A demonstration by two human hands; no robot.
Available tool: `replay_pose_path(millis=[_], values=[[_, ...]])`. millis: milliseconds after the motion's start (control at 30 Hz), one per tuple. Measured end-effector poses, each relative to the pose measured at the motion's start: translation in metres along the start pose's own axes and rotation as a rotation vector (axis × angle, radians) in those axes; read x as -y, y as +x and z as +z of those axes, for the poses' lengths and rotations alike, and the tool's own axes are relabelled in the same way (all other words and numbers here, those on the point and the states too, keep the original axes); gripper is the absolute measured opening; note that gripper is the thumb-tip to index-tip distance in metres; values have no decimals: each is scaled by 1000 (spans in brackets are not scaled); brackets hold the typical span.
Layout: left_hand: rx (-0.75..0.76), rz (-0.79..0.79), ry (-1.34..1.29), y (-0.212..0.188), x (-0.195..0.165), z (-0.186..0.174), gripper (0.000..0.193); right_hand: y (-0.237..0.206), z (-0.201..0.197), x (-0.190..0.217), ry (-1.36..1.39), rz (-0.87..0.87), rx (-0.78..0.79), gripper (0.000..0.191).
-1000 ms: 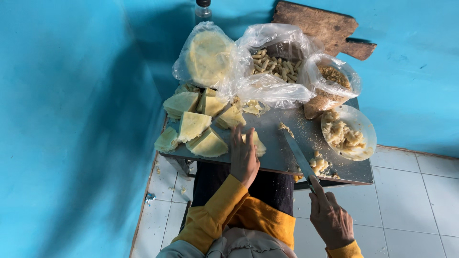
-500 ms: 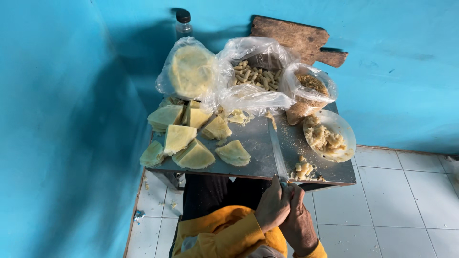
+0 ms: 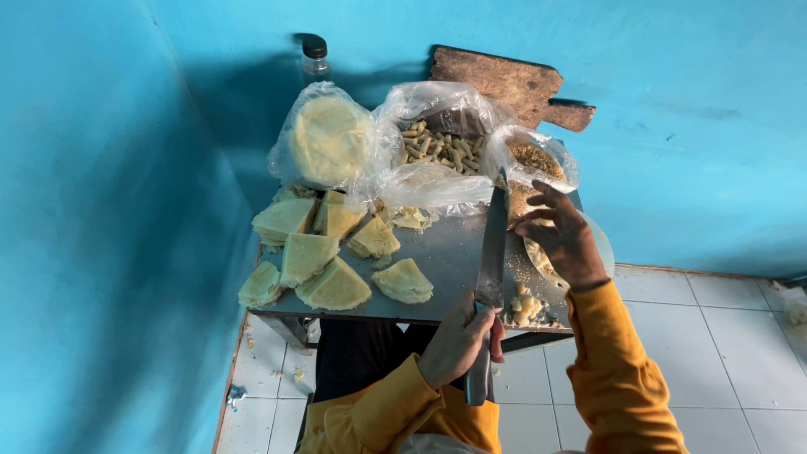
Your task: The person sits at a small metal table and shapes pieces of yellow dough by hand, pinching and folding each piece and setting it with a pile of finished pieces. They briefly pick up a knife, take dough pieces from plastic bags, and place trimmed bits on a plate.
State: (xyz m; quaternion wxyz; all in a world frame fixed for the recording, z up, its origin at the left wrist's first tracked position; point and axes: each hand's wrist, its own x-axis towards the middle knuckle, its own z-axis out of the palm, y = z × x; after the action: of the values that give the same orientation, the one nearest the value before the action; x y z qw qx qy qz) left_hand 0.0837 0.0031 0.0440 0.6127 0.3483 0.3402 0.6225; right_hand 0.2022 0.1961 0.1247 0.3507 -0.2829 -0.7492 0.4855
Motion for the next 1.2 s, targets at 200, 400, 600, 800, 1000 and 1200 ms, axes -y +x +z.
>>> replay_pose_path(millis=[200, 400, 600, 800, 1000, 1200], values=[[12, -23, 87, -5, -9, 0, 22, 28, 16, 10, 214, 23, 128, 84], [37, -93, 128, -8, -10, -3, 21, 36, 19, 15, 181, 15, 35, 63], [9, -144, 229, -8, -1, -10, 21, 39, 22, 20, 26, 11, 83, 40], [75, 509, 1044, -11, 13, -24, 19, 42, 24, 22, 83, 58, 24, 19], [73, 252, 785, -16, 5, -21, 16, 43, 28, 17, 110, 246, -106, 21], [-14, -207, 304, -28, -14, -16, 18, 49, 23, 12, 111, 288, -92, 15]])
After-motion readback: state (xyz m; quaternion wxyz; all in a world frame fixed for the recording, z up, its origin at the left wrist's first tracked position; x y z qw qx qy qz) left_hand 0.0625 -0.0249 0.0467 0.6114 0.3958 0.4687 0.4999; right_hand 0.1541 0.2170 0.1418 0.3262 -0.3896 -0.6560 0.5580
